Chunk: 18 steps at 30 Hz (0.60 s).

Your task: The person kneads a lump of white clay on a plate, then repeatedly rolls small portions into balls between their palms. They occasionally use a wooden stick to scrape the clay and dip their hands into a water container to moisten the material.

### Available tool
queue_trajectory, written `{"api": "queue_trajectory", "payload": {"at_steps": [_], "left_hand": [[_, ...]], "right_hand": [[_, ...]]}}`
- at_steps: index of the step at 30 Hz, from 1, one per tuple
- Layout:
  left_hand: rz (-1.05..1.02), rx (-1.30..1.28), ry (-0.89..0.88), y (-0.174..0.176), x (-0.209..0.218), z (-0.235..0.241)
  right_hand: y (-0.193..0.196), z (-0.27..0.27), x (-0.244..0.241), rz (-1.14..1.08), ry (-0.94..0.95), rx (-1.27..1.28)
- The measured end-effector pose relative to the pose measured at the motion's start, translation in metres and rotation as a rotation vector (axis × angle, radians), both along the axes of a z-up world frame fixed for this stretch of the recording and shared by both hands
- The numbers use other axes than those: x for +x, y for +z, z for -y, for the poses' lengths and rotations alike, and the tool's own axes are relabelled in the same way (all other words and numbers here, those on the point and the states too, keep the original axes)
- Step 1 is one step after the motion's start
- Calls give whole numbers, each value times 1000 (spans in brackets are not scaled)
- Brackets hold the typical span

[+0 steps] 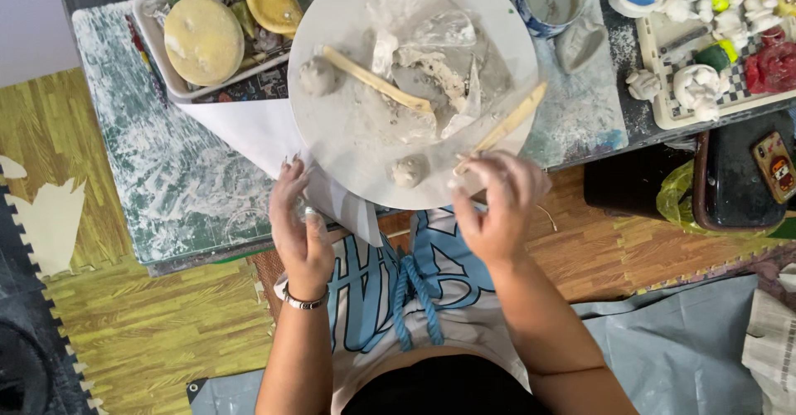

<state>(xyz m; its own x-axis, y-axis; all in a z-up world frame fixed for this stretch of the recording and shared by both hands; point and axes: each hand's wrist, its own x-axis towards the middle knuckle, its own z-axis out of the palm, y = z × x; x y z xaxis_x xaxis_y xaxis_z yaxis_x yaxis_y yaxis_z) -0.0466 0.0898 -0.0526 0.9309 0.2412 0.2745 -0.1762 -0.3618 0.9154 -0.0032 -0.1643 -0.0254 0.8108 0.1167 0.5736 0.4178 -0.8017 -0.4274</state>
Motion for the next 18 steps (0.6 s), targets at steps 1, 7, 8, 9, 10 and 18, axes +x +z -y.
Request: {"api": "queue_trajectory", "payload": {"at_steps": [1, 7, 8, 9, 10, 18], "left_hand": [[-12, -9, -14, -1, 0, 1], [-10, 593, -129, -11, 6, 10], [-15, 614, -119, -11, 4, 11], [-13, 634, -112, -12, 3, 12], [-10, 654, -105, -12, 2, 13], [93, 626, -373, -13, -24, 30]], "right_hand": [[-3, -6, -3, 34, 12, -16], [2, -43, -23, -142, 65, -76], [3, -47, -24, -175, 64, -87], [4, -51, -23, -165, 52, -74], [3, -54, -20, -156, 40, -61], [0, -19, -6, -127, -59, 27]]}}
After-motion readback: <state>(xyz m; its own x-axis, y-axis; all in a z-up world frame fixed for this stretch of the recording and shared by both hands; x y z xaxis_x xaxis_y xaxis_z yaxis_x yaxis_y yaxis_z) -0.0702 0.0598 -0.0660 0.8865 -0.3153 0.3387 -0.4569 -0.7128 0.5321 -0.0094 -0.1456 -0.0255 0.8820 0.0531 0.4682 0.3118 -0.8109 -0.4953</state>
